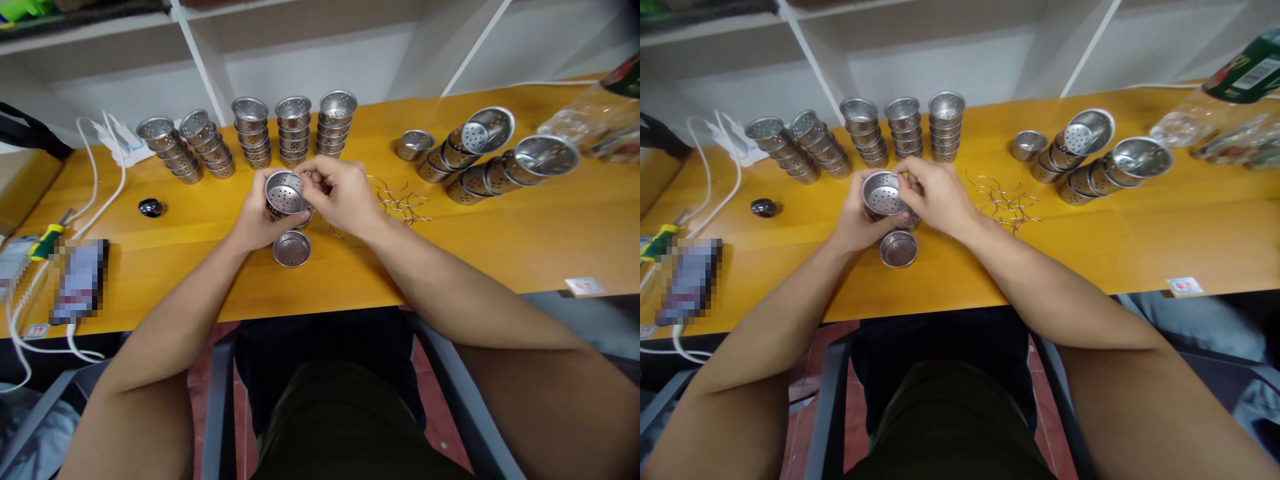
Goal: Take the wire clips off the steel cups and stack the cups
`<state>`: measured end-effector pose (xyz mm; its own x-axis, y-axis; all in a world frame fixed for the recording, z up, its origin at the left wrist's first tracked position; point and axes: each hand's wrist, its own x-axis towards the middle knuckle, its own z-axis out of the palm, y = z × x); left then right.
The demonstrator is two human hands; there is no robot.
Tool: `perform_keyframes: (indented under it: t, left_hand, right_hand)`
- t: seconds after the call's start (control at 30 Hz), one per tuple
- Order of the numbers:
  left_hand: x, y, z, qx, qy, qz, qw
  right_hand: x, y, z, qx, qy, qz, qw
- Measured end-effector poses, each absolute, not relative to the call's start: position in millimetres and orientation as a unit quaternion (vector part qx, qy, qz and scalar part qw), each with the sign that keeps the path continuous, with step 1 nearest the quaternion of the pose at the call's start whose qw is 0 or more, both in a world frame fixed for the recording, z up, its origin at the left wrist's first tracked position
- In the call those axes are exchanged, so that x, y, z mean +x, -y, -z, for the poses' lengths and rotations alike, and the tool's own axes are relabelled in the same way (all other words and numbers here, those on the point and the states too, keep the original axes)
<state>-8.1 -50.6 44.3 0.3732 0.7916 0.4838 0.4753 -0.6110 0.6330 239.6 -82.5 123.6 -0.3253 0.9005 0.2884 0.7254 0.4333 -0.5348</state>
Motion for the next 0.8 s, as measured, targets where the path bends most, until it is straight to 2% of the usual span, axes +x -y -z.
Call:
perform_keyframes:
  t: [0.1, 0.27, 0.37, 0.57, 0.8]
  left_hand:
    - [-9, 49, -42, 0.81, -0.37, -0.41, 0.196]
    - [-10, 31, -28, 0.822, -0.27, -0.462, 0.194]
    - [-8, 22, -22, 0.824, -0.221, -0.488, 0.185]
    - [-4, 26, -24, 0.814, -0.217, -0.505, 0.189]
    - [-7, 32, -31, 0.796, -0.223, -0.514, 0.229]
  right_hand:
    - [238, 80, -118, -0.512, 0.793, -0.151, 0.293]
    - [238, 63, -86, -0.411, 0.768, -0.176, 0.459]
    - [236, 57, -74, -0.365, 0.752, -0.188, 0.516]
    - [223, 65, -74, -0.365, 0.725, -0.212, 0.545]
    - [231, 64, -86, -0.301, 0.708, -0.367, 0.523]
